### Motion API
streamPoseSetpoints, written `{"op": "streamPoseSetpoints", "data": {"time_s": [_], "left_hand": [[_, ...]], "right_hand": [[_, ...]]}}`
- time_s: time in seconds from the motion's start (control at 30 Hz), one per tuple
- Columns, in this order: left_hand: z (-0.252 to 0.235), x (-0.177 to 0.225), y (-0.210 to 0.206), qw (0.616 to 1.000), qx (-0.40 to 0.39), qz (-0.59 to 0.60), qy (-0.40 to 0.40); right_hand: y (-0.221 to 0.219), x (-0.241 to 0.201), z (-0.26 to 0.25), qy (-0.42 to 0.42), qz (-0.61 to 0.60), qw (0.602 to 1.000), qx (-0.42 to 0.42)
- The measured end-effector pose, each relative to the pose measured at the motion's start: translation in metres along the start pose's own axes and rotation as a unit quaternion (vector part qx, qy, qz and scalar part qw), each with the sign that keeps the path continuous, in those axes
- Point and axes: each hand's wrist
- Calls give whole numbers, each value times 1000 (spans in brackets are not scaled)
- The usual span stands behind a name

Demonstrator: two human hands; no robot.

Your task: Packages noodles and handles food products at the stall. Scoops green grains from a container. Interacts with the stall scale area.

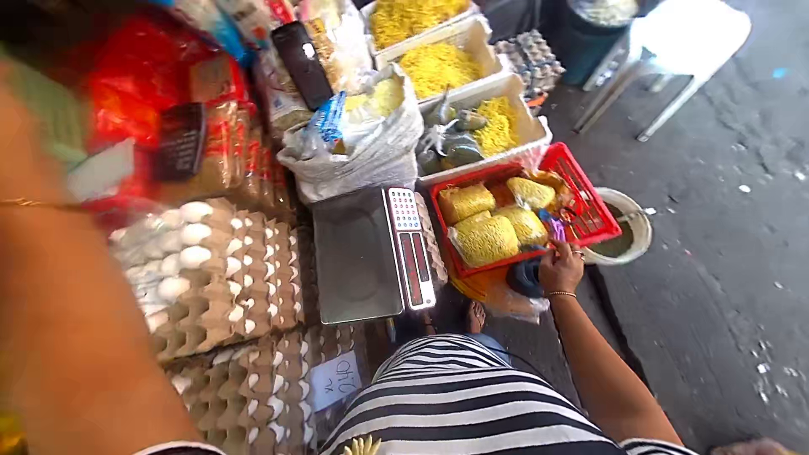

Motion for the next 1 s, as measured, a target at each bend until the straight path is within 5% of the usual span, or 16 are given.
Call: {"op": "streamPoseSetpoints", "data": {"time_s": [0.2,0.4,0.53,0.73,0.87,1.0], "left_hand": [[10,18,-60,969,-128,-48,-206],[25,-4,-162,964,-219,-101,-114],[16,-35,-222,960,-232,-118,-99],[8,-42,-244,980,-168,-40,-94],[0,-39,-233,974,-187,60,-115],[7,-34,-225,962,-198,127,-143]], "right_hand": [[-8,-8,-32,79,-30,996,-23],[1,11,-11,103,-39,994,23],[30,44,29,34,-3,998,45],[55,64,86,-40,50,993,98],[49,34,68,36,20,993,113],[38,-68,15,168,-59,982,66]]}}
Point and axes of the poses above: each hand's wrist, its own z-axis away from the middle knuckle, its own y-axis out of the back of the hand, x = y × z, and after that the axes turned 8 degrees about z, right-handed
